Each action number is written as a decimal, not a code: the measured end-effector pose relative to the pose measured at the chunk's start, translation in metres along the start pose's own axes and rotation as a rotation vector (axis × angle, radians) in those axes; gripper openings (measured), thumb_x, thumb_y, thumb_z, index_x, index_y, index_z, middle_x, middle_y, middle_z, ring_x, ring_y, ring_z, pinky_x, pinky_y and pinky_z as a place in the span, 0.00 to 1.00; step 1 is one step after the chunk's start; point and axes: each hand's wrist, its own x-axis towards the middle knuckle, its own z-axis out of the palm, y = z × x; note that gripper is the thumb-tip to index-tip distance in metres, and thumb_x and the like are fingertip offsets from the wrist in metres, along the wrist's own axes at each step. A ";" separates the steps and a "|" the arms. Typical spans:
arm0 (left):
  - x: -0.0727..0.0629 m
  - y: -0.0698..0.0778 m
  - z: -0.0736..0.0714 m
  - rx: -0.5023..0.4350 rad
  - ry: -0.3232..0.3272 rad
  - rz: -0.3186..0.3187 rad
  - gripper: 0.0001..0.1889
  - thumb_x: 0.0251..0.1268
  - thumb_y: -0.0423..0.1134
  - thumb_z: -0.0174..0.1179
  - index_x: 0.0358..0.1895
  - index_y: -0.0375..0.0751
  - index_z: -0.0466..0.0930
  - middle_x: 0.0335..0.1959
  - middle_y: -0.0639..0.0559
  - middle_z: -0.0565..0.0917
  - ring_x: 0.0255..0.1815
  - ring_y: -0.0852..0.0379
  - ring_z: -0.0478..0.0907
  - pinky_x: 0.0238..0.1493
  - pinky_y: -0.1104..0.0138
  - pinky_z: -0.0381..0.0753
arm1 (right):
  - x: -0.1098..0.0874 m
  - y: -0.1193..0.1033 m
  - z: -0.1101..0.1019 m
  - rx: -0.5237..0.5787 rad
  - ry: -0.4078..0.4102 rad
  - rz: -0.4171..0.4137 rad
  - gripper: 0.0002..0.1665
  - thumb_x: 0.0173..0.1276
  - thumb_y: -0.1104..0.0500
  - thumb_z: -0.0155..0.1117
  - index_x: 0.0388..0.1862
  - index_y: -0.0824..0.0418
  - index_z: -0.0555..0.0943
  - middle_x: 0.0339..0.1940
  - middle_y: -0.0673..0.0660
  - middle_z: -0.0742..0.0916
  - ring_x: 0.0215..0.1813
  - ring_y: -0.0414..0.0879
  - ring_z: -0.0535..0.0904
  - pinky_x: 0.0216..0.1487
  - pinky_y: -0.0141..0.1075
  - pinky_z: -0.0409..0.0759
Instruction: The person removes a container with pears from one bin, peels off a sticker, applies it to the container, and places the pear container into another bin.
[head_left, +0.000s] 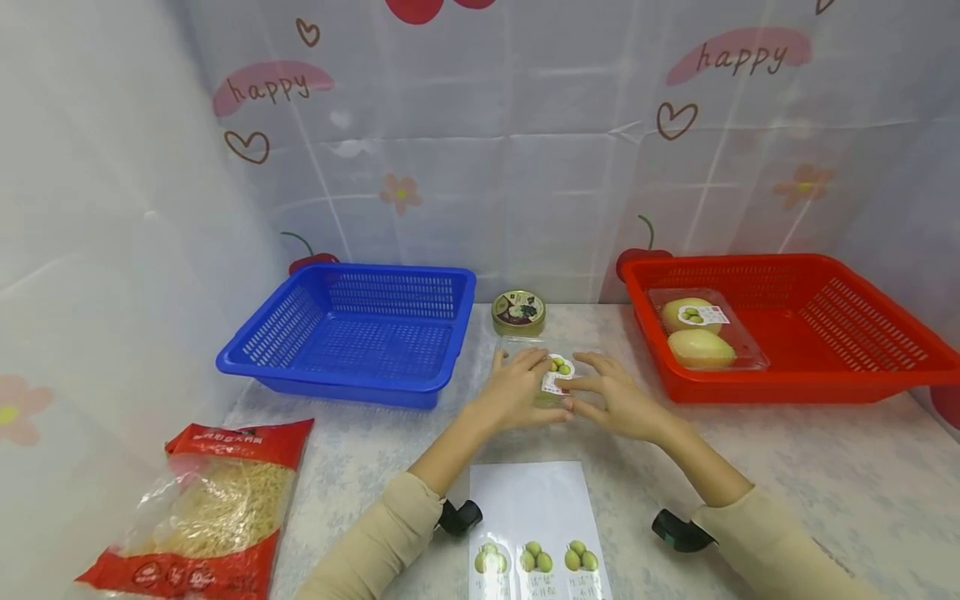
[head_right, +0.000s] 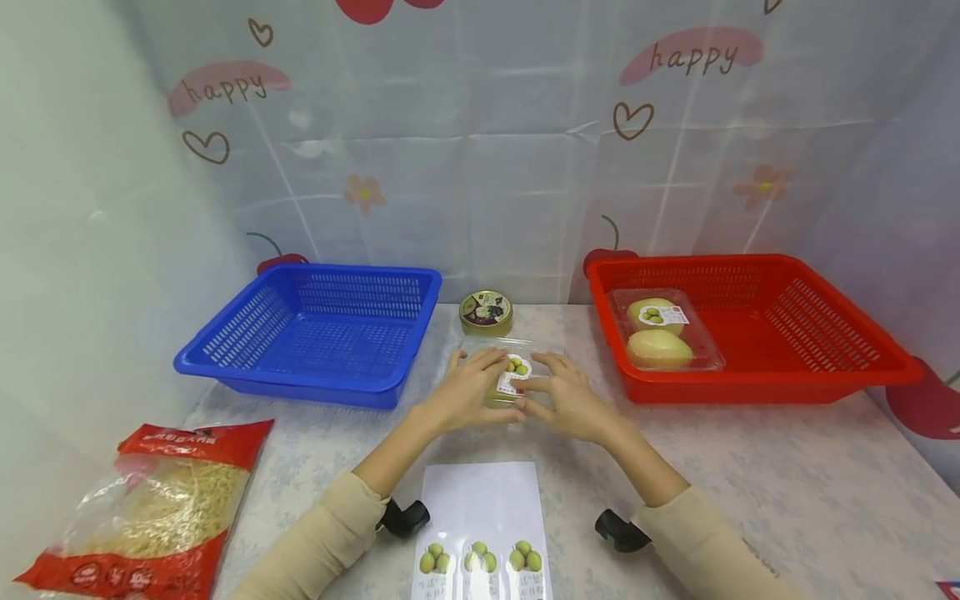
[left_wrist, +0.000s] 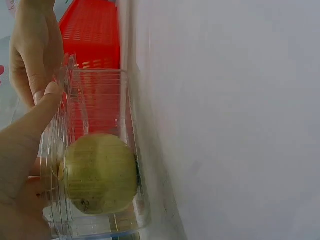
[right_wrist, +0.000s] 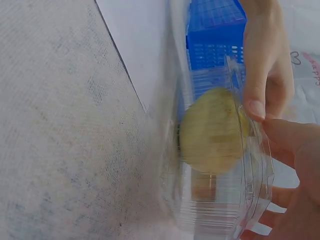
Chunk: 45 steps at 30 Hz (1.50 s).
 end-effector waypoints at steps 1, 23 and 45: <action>-0.001 -0.002 0.001 -0.010 0.016 0.004 0.44 0.52 0.71 0.55 0.65 0.41 0.69 0.68 0.48 0.67 0.70 0.51 0.60 0.65 0.41 0.56 | -0.001 0.001 0.000 0.008 0.018 0.006 0.19 0.62 0.55 0.66 0.50 0.61 0.83 0.63 0.71 0.71 0.64 0.68 0.63 0.58 0.67 0.62; -0.006 -0.031 0.023 -0.897 0.302 -0.435 0.29 0.65 0.41 0.56 0.66 0.33 0.61 0.60 0.31 0.68 0.62 0.38 0.65 0.61 0.46 0.66 | -0.034 -0.008 0.008 0.636 0.084 0.610 0.48 0.70 0.50 0.56 0.73 0.72 0.41 0.57 0.77 0.72 0.45 0.60 0.82 0.40 0.44 0.83; -0.025 -0.021 0.014 -0.900 0.308 -0.626 0.40 0.57 0.45 0.62 0.70 0.36 0.53 0.62 0.30 0.65 0.64 0.36 0.64 0.63 0.46 0.64 | -0.023 -0.005 0.010 1.341 0.279 0.780 0.46 0.72 0.64 0.47 0.73 0.70 0.28 0.57 0.62 0.66 0.38 0.38 0.81 0.49 0.32 0.79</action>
